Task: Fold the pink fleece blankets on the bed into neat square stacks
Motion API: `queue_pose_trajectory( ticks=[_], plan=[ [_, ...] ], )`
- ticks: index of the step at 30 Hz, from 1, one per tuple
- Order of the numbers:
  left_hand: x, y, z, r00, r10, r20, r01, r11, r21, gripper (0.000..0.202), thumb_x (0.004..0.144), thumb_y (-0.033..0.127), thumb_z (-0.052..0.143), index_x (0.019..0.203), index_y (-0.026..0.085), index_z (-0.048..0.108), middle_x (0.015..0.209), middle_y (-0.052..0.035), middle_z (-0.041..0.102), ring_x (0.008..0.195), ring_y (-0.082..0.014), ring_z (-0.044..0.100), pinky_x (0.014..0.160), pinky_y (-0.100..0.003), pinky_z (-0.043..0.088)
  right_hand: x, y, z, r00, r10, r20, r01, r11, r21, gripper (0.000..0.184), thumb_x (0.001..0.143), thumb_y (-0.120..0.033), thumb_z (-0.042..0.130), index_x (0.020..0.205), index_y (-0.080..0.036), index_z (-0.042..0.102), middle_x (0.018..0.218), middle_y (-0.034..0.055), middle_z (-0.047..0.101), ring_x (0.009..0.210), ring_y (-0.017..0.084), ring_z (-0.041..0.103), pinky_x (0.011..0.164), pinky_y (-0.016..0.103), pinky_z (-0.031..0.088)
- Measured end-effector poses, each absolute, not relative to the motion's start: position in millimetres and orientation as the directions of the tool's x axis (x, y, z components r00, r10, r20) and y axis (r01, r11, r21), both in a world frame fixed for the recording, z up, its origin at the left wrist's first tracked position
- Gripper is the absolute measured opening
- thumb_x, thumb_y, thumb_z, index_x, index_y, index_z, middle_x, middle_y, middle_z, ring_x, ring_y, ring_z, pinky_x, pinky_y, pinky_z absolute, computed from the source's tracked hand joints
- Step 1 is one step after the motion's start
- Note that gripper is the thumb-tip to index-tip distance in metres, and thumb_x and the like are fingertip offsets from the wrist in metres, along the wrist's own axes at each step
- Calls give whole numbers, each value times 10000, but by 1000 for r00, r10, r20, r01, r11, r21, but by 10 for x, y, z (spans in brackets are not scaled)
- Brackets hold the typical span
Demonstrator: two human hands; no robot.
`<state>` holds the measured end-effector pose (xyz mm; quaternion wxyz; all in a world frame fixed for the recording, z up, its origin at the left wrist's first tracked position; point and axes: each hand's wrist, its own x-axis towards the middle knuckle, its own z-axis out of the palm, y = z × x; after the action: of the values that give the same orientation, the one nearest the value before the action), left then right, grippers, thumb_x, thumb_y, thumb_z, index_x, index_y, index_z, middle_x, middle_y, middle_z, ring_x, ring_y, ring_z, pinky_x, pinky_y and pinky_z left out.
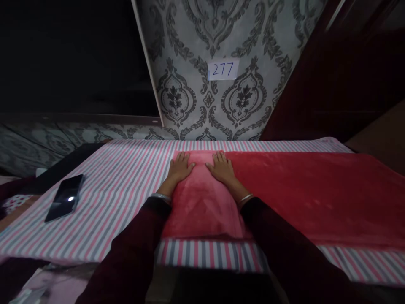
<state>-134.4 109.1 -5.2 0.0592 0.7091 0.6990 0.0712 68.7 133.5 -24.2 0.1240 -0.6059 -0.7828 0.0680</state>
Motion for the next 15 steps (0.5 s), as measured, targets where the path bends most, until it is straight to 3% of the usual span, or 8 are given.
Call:
queue_pose_trajectory(
  ticks=[5,9,12,15],
  plan=[
    [-1380,1060,136,44,996,-72,966,-24,256,737,1018,558,337,1645,179,253,1739,-135,134,1619,-281,83,1272,-589,169,763,1288,-93,-258,965,53,922,263,-283,678,1065,-507,339,1607,-100,352,1712,195,211,1595,312,156,1255,544,202],
    [-1518,928,340,155,979,-133,929,-98,357,679,1030,552,296,1596,188,389,1709,-124,263,1600,-271,197,1269,-485,240,864,1049,120,-278,958,-63,910,242,-335,648,1074,-472,310,1610,-109,345,1712,189,216,1593,317,165,1244,578,226],
    [-1500,560,359,194,978,-71,940,-165,299,660,1021,576,344,1581,237,421,1702,-98,305,1593,-299,219,1266,-539,226,891,664,156,-304,953,-18,902,281,-328,727,1052,-574,338,1640,-147,295,1721,183,188,1600,345,117,1241,629,180],
    [-1355,28,230,272,962,-16,943,-264,203,675,1014,587,397,1616,288,350,1738,-77,206,1609,-326,140,1265,-615,152,931,214,26,-432,898,87,853,438,-284,798,1014,-666,391,1660,-216,264,1737,135,160,1606,340,74,1264,597,116]
  ],
)
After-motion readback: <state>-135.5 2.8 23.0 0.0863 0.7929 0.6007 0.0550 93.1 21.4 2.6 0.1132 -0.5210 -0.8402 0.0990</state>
